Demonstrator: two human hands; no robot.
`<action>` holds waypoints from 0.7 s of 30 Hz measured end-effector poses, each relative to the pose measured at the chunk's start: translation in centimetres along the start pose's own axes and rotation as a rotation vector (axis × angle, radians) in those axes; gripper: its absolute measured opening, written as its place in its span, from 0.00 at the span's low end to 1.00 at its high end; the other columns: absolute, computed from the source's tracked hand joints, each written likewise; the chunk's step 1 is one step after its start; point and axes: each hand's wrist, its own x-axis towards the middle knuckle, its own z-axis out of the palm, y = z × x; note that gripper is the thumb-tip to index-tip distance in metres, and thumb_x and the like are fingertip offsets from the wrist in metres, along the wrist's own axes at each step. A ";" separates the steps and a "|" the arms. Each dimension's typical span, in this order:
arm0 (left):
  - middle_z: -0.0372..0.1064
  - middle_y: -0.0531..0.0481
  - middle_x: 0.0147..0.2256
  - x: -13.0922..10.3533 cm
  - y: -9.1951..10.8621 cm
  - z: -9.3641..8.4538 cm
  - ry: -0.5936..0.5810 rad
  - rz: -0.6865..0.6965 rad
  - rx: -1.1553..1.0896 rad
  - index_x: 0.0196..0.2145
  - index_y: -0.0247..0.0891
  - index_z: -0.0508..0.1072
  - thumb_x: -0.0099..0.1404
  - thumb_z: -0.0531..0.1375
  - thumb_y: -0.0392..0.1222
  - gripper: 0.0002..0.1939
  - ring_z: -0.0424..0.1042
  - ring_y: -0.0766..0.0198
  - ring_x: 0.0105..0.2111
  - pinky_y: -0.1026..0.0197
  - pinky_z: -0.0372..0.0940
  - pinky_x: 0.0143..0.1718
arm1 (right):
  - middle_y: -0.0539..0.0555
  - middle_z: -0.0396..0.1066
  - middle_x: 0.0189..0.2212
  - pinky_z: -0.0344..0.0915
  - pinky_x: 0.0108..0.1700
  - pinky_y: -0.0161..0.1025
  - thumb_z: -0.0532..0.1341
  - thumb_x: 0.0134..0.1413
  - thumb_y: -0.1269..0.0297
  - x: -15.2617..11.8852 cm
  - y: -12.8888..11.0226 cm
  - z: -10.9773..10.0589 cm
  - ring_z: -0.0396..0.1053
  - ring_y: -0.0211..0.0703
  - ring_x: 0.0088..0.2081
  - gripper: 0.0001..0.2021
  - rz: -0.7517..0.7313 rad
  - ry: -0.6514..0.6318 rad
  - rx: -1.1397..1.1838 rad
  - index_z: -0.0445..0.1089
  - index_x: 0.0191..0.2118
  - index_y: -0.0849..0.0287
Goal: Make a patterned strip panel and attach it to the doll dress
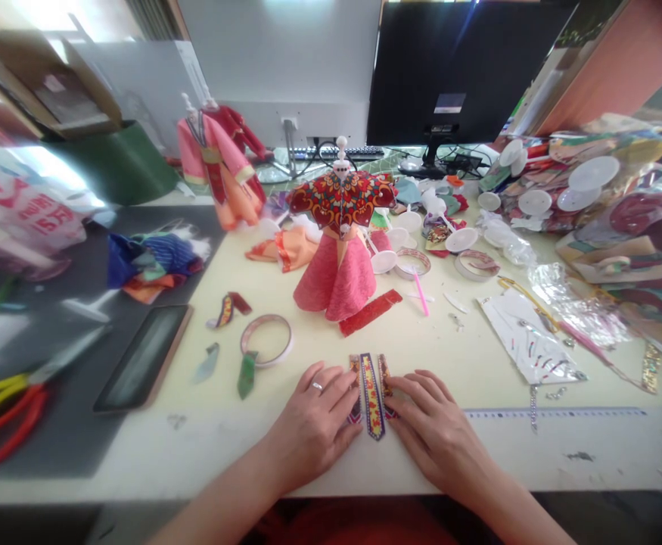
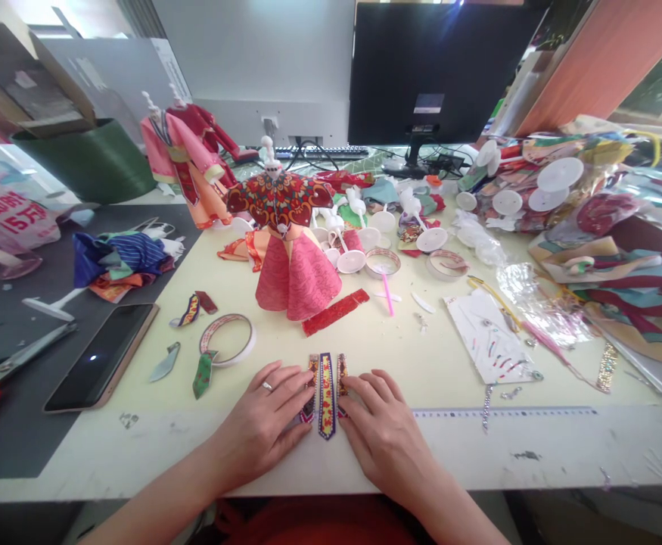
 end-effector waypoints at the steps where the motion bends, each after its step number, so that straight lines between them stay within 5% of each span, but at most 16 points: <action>1: 0.66 0.42 0.53 0.0 0.0 0.0 0.003 0.000 0.000 0.51 0.31 0.68 0.67 0.52 0.42 0.17 0.62 0.50 0.52 0.42 0.55 0.56 | 0.59 0.68 0.47 0.60 0.53 0.55 0.56 0.57 0.74 0.0 0.0 0.0 0.63 0.48 0.47 0.10 0.003 0.000 0.001 0.68 0.43 0.60; 21: 0.66 0.41 0.53 0.0 -0.1 0.1 0.033 -0.003 -0.007 0.50 0.32 0.68 0.67 0.53 0.43 0.17 0.63 0.49 0.52 0.42 0.56 0.55 | 0.60 0.67 0.51 0.58 0.56 0.53 0.55 0.57 0.73 0.2 0.3 0.4 0.63 0.49 0.51 0.12 -0.025 -0.013 -0.023 0.66 0.47 0.61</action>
